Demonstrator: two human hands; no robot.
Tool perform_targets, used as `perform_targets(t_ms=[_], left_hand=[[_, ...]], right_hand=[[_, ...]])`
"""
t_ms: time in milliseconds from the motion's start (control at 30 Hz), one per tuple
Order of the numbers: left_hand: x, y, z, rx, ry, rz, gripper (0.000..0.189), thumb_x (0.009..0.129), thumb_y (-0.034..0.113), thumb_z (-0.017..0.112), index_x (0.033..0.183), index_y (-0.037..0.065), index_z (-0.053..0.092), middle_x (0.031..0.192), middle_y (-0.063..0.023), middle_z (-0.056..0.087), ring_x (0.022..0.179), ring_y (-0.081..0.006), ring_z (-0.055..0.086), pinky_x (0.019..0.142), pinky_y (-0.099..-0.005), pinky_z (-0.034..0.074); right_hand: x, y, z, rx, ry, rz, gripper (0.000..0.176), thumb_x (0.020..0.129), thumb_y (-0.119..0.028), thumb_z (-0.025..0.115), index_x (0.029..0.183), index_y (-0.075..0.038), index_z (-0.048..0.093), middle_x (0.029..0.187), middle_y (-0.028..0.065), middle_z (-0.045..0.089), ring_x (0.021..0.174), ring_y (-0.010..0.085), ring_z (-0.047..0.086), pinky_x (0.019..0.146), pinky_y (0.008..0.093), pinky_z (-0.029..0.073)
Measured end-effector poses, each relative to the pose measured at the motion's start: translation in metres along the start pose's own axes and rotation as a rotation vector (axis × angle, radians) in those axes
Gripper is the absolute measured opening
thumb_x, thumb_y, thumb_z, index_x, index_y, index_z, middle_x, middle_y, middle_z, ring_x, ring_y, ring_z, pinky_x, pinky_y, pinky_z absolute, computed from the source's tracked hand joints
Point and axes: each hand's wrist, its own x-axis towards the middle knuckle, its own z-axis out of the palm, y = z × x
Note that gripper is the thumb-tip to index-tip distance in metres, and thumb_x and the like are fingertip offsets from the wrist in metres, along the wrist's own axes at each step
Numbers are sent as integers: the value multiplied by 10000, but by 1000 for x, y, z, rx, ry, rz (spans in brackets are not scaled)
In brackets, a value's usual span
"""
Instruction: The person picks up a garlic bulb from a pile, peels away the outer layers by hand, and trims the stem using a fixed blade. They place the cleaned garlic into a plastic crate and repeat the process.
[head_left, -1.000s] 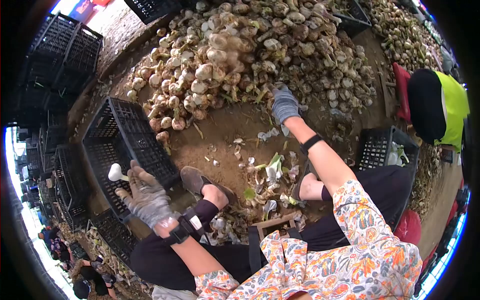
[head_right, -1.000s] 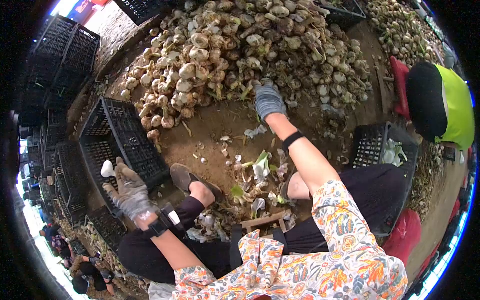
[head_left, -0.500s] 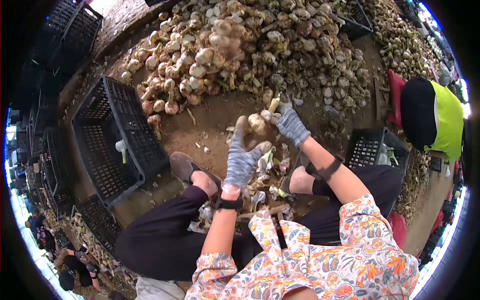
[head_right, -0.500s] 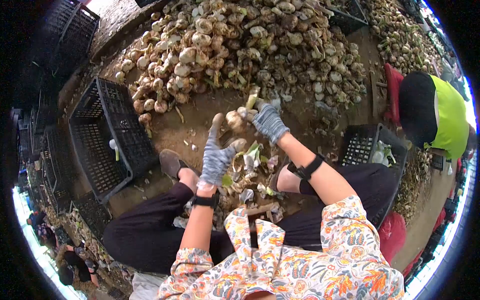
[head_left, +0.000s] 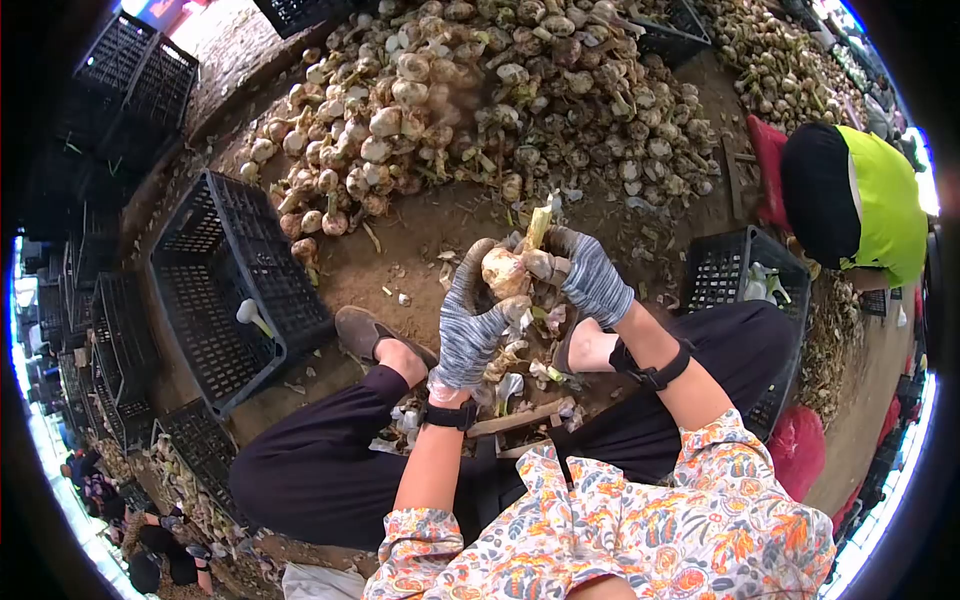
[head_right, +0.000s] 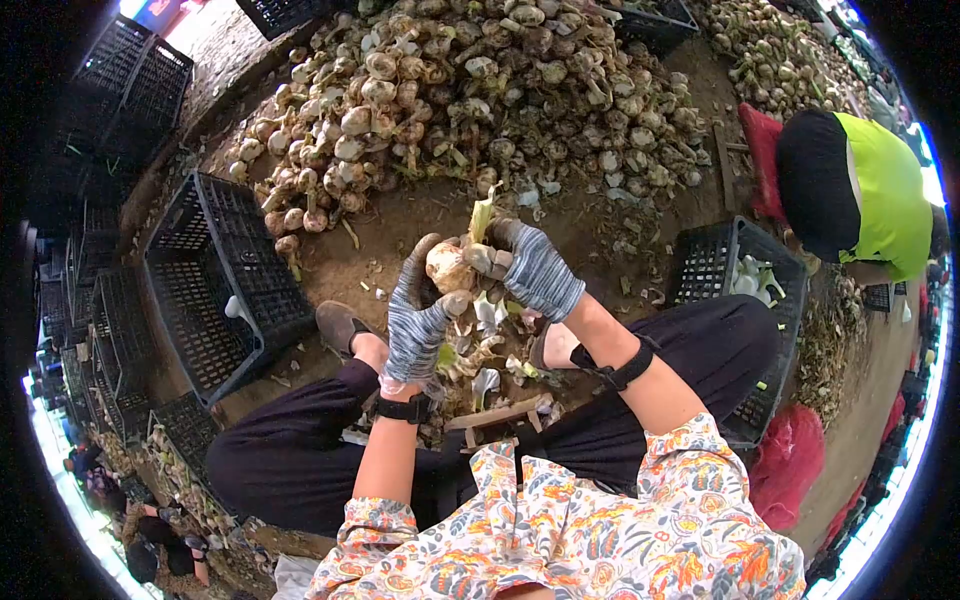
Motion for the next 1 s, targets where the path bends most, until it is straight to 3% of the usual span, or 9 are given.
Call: perform_targets(t_ms=[300,433,500,533,633,767,800,933,1000], left_hand=[[-2,-9,-7,-78,-38,-71,686,736,307,717,1270,14,402,1158,-86,520,999,-174,541,866,-298,455],[-1,-15,-11,-248,17,-266,584,786,415,638,1184,17,485,1019,-79,581,881,-157,575,687,-272,498],[3,-23,-8,-326,322,-322,524,807,492,565,1065,37,545,875,-79,608,691,-153,599,523,-253,490],[1,-13,-20,-348,104,-462,499,831,549,475,927,69,575,715,-62,604,498,-153,559,378,-238,421],[12,-16,-12,-353,316,-645,536,831,597,418,859,86,575,615,-39,580,409,-151,514,286,-244,336],[13,-30,-12,-281,321,-355,507,869,534,411,913,58,579,710,-60,599,547,-138,567,438,-236,439],[13,-38,-19,-101,276,-159,427,923,403,396,996,17,564,831,-87,606,714,-127,581,632,-249,482],[18,-55,-40,328,254,-97,328,938,235,408,1169,14,481,993,-101,568,830,-132,549,735,-270,472],[10,-53,-18,214,256,-30,357,920,186,437,1241,31,409,1028,-105,549,837,-146,547,741,-275,471]], right_hand=[[-10,-4,-8,19,-77,-23,370,785,-179,660,1049,61,561,932,97,623,846,124,571,742,270,490],[-11,4,-7,59,-96,-53,338,779,-137,648,1040,61,566,918,88,624,821,118,571,747,261,487],[-11,11,-7,54,-118,-4,342,776,-130,647,1048,60,565,922,87,626,822,113,570,751,259,485],[-11,15,-5,-35,-145,-30,353,774,-132,647,1059,57,562,933,90,627,839,108,565,764,259,478],[-16,19,5,-64,-139,-100,356,777,-136,635,1071,52,561,955,99,629,877,103,555,804,261,457],[-9,20,3,-16,-121,21,422,801,-175,642,1142,34,509,1020,98,606,916,115,547,817,268,453],[-7,23,2,-26,-122,20,451,803,-178,650,1171,25,486,1044,97,596,931,117,543,817,271,457],[-6,33,15,307,-151,151,475,778,-124,677,1178,15,464,1033,94,589,938,134,560,791,259,482],[-8,39,16,348,-101,175,438,780,-137,676,1145,21,493,1008,71,600,897,128,565,772,265,481]])
